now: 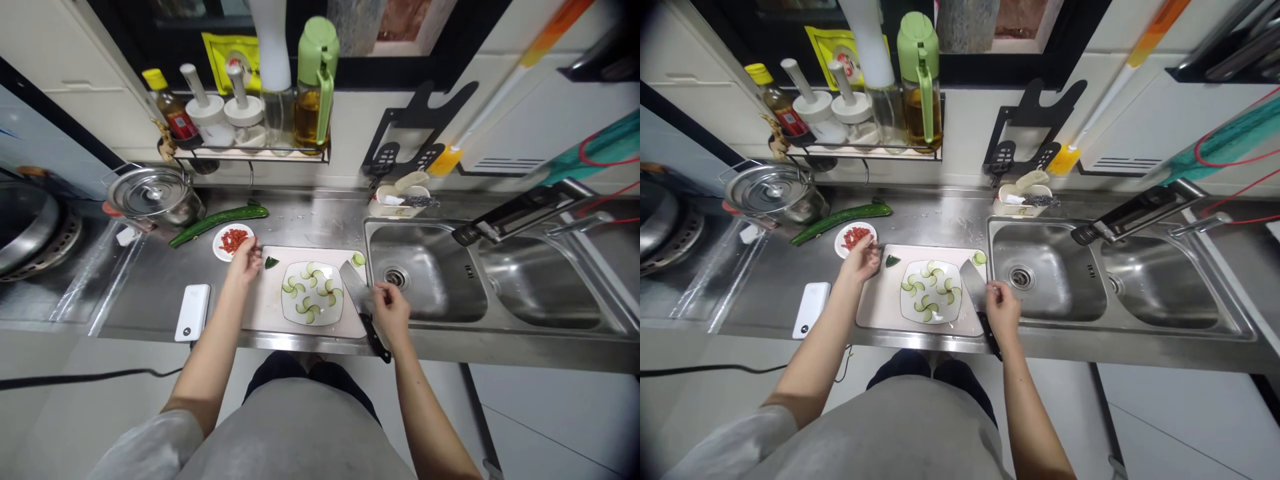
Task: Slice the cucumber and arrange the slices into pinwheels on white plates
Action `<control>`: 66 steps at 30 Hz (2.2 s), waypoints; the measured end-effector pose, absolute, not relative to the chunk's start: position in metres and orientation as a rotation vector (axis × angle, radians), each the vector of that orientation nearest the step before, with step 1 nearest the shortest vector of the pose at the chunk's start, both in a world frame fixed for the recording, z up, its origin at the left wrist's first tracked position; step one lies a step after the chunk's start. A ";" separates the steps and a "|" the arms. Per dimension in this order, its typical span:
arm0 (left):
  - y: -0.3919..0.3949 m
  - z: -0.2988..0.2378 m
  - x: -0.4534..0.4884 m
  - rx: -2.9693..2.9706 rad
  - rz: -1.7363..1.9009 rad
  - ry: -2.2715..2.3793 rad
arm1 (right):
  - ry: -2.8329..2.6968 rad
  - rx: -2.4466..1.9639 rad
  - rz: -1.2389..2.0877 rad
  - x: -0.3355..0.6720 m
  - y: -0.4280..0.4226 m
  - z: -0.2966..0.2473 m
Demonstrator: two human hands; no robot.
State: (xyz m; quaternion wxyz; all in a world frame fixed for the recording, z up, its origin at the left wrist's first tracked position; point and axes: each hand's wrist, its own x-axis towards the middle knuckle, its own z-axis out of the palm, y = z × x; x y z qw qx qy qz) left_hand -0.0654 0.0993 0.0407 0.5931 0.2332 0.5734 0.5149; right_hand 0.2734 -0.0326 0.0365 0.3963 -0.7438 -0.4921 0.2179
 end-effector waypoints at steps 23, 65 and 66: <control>-0.098 0.051 0.026 0.737 0.871 1.235 | -1.033 -1.390 1.545 0.166 -0.099 0.050; -0.035 0.008 0.020 1.919 0.160 1.790 | -2.250 -2.000 0.887 0.166 -0.042 0.010; -0.035 0.008 0.020 1.912 0.159 1.791 | -2.235 -2.000 0.880 0.167 -0.041 0.011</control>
